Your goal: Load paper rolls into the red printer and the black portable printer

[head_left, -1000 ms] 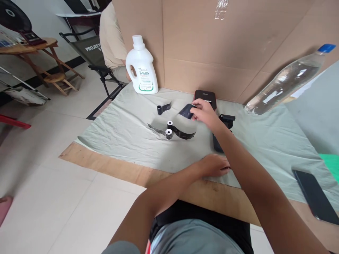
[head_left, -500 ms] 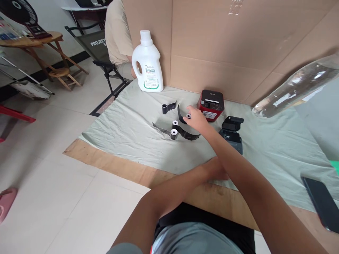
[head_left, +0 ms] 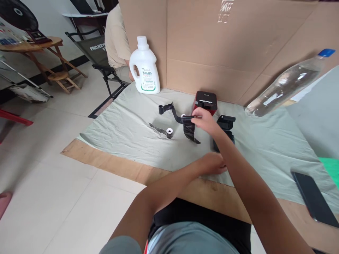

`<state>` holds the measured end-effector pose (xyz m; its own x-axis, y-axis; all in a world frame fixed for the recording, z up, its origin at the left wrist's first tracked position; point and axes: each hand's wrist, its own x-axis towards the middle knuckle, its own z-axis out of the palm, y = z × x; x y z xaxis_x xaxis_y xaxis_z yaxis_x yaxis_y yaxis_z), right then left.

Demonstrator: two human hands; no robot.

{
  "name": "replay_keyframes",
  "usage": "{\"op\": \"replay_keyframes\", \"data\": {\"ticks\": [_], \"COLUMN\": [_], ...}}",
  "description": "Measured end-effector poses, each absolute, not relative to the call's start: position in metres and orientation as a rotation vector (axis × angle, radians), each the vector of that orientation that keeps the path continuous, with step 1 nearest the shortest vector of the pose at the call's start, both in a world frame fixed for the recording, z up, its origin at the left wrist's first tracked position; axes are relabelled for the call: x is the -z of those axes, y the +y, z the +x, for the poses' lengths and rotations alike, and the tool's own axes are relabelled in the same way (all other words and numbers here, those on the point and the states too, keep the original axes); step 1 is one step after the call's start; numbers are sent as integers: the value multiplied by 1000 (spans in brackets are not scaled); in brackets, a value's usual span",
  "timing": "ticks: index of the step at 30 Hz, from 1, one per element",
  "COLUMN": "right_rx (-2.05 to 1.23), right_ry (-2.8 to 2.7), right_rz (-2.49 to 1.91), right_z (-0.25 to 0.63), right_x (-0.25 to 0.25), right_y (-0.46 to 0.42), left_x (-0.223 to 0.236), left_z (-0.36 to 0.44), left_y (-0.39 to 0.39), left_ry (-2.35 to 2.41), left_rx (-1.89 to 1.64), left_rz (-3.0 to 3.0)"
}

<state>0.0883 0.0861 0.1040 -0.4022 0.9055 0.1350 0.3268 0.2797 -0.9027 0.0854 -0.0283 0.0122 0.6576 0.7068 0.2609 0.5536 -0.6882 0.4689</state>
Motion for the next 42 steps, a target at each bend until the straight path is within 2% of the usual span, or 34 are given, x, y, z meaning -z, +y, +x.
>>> {"op": "replay_keyframes", "data": {"ticks": [5,9,13,16,19,24,27,37,42], "right_rx": [-1486,-1575,-1570,-1500,-1329,-696,-476,-472,-406], "right_ry": [-1255,-1078,-991,-1034,-1230,-1708,-1875,-1980,-1828], "right_rz": [-900,-907,-1001,-1062,-1143,-1315,-1369,-1431,-1510], "right_z": [183,235,257,263,266,264,263,270,269], "right_x": [-121,-122,-103,-81,-61,-46,-43,-28,-21], "right_y": [56,32,17,13,20,56,75,93,96], "left_x": [-2,5,8,7,4,0,-6,-5,0], "left_z": [76,72,69,69,73,80,82,100,98], "left_y": [-22,-21,-25,-32,-38,-34,-24,-15,-21], "left_ry": [1029,1202,989,856,924,1160,1243,1322,1260], "left_rx": [-981,-1182,-1420,-1482,-1518,-1479,-1374,-1127,-1047], "left_rz": [2110,1700,1712,1958,2230,2579,2682,2725,2639]}}
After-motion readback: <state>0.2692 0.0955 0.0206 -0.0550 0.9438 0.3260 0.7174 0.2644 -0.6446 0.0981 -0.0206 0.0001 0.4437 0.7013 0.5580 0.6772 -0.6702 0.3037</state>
